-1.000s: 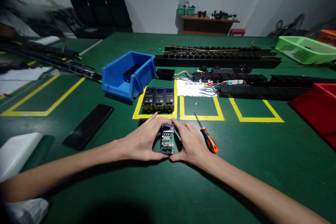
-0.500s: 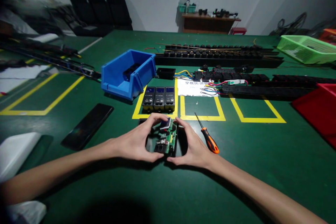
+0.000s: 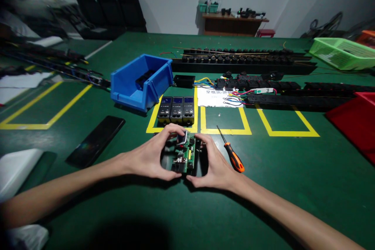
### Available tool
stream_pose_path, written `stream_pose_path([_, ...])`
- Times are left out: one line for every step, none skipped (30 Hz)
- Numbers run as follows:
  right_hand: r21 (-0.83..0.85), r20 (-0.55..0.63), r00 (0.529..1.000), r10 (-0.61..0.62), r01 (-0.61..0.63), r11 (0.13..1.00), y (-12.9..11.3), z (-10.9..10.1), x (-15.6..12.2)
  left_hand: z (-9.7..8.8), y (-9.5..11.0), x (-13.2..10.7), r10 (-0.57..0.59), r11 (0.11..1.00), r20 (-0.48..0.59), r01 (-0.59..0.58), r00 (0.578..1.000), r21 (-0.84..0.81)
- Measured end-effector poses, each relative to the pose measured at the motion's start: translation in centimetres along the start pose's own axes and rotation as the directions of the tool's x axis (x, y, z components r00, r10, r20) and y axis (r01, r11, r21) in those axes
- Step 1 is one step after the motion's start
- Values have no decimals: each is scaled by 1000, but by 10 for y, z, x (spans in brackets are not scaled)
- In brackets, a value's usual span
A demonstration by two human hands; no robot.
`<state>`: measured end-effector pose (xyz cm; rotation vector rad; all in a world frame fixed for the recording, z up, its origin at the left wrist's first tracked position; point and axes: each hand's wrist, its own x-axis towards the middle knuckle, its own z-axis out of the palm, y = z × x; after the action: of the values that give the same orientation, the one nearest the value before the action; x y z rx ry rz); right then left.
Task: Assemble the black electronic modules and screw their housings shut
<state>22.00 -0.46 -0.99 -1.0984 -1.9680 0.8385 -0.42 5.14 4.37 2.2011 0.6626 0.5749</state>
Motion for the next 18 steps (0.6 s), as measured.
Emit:
stream_pose_path([-2, -3, 1000, -5, 5, 1000, 0, 1, 0, 0, 0, 0, 4, 1000, 6, -4, 1000, 12])
stream_pose_path([-4, -7, 1000, -7, 7, 1000, 0, 1, 0, 0, 0, 0, 6, 1000, 11, -6, 1000, 24])
stream_pose_path([-3, -13, 1000, -10, 10, 1000, 0, 2, 0, 1, 0, 0, 6, 999, 14, -7, 1000, 36])
stream_pose_path([-1, -21, 1000, -13, 13, 1000, 1, 2, -1, 1, 0, 0, 6, 999, 16, -7, 1000, 47])
stream_pose_path([3, -31, 999, -17, 17, 1000, 1, 3, -1, 1, 0, 1, 9, 998, 17, -10, 1000, 58])
stream_pose_path([9, -41, 999, -22, 22, 1000, 2, 3, -1, 1, -1, 1, 14, 997, 18, -15, 1000, 69])
stream_pose_path([15, -49, 998, -26, 27, 1000, 2, 3, -1, 1, -1, 1, 22, 997, 21, -24, 1000, 78])
stream_pose_path([25, -49, 998, -27, 28, 999, 3, 2, -1, 0, -2, 1, 36, 996, 26, -38, 999, 84])
stream_pose_path([39, -41, 999, -20, 22, 999, 3, 2, -1, 0, -3, 1, 55, 995, 33, -57, 998, 85])
stream_pose_path([58, -30, 1000, -8, 10, 998, 3, 2, -1, -1, -4, 1, 78, 993, 41, -82, 996, 80])
stream_pose_path([83, -20, 1000, 5, -4, 997, 4, 1, -1, -1, -5, 1, 109, 991, 47, -113, 993, 72])
stream_pose_path([108, -17, 1000, 17, -15, 994, 4, 1, -2, -2, -7, 1, 142, 988, 54, -145, 988, 60])
stream_pose_path([133, -18, 999, 27, -24, 991, 4, 1, -2, -2, -8, 1, 175, 983, 60, -177, 983, 47])
stream_pose_path([154, -20, 999, 34, -30, 988, 3, 1, -3, -2, -10, 1, 203, 978, 62, -205, 977, 35])
stream_pose_path([170, -18, 999, 38, -34, 985, 3, 1, -3, -3, -11, 1, 231, 972, 65, -232, 971, 21])
stream_pose_path([182, -7, 999, 42, -40, 982, 2, 0, -3, -3, -13, 1, 260, 965, 71, -261, 963, 4])
stream_pose_path([190, 11, 999, 45, -47, 981, 2, -1, -3, -4, -13, 1, 292, 957, 77, -291, 953, -17])
stream_pose_path([194, 32, 998, 47, -52, 980, 1, -3, -2, -5, -14, 1, 325, 946, 85, -323, 942, -41])
